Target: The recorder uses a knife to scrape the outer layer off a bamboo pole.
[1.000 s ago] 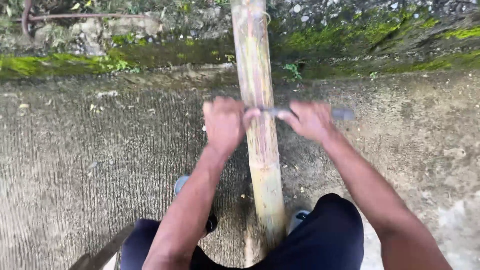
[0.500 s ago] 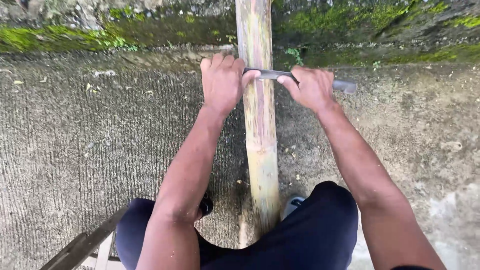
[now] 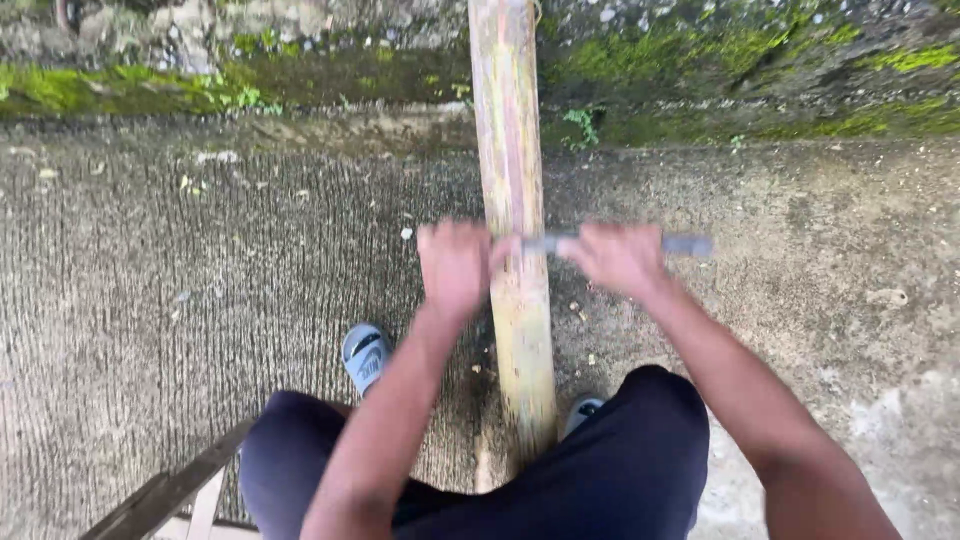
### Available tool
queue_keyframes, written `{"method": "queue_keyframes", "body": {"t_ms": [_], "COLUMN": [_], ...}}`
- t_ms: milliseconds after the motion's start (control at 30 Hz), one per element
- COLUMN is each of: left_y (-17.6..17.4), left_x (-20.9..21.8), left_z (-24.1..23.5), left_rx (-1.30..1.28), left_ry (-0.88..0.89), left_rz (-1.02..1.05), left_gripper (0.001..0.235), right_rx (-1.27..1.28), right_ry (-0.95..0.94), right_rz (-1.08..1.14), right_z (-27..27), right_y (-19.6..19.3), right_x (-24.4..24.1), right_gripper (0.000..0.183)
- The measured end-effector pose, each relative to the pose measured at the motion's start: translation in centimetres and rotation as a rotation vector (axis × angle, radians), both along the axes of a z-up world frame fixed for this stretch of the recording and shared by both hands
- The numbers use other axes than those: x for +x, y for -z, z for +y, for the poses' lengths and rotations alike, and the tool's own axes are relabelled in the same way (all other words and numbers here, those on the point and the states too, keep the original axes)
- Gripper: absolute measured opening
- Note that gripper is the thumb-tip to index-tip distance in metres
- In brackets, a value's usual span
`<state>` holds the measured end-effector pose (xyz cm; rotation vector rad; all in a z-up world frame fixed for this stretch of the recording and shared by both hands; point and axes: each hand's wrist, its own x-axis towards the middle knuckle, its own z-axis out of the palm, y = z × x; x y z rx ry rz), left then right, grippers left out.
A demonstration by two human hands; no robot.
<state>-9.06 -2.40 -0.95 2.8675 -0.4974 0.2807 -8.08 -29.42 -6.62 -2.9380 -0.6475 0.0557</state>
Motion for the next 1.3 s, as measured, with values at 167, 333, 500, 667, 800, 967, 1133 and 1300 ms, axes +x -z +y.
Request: {"method": "queue_keyframes", "body": {"t_ms": [167, 333, 500, 667, 800, 967, 1133, 1300], "left_y": [-2.7, -1.4, 0.3, -1.4, 0.1, 2.0, -0.3, -0.6], "left_x": [8.4, 1.1, -7.2, 2.6, 5.1, -6.5, -1.8, 2.7], "left_z": [0.2, 0.2, -0.1, 0.6, 1.7, 1.7, 1.2, 1.0], "left_rx": [-0.146, -0.196, -0.185, -0.119, -0.23, -0.136, -0.21, -0.237], "left_ry": [0.074, 0.068, -0.019, -0.011, 0.044, -0.023, 0.023, 0.064], "left_rz": [-0.056, -0.099, 0.022, 0.111, -0.075, 0.074, 0.057, -0.028], "left_gripper": [0.048, 0.042, 0.043, 0.052, 0.057, 0.054, 0.053, 0.054], "right_rx": [0.208, 0.205, 0.304, 0.084, 0.169, 0.114, 0.023, 0.163], "right_ry": [0.073, 0.093, -0.077, -0.035, -0.024, -0.107, -0.054, 0.038], "right_rz": [-0.165, -0.022, -0.105, -0.102, -0.14, -0.138, -0.086, -0.208], "right_z": [1.0, 0.8, 0.2, 1.1, 2.1, 1.4, 1.3, 1.8], "right_y": [-3.5, -2.1, -2.5, -3.9, -6.3, -2.2, -2.7, -4.4], "right_x": [6.0, -0.5, -6.6, 1.8, 3.8, -6.3, -2.9, 0.4], "right_gripper": [0.06, 0.06, 0.061, 0.06, 0.06, 0.058, 0.058, 0.054]}}
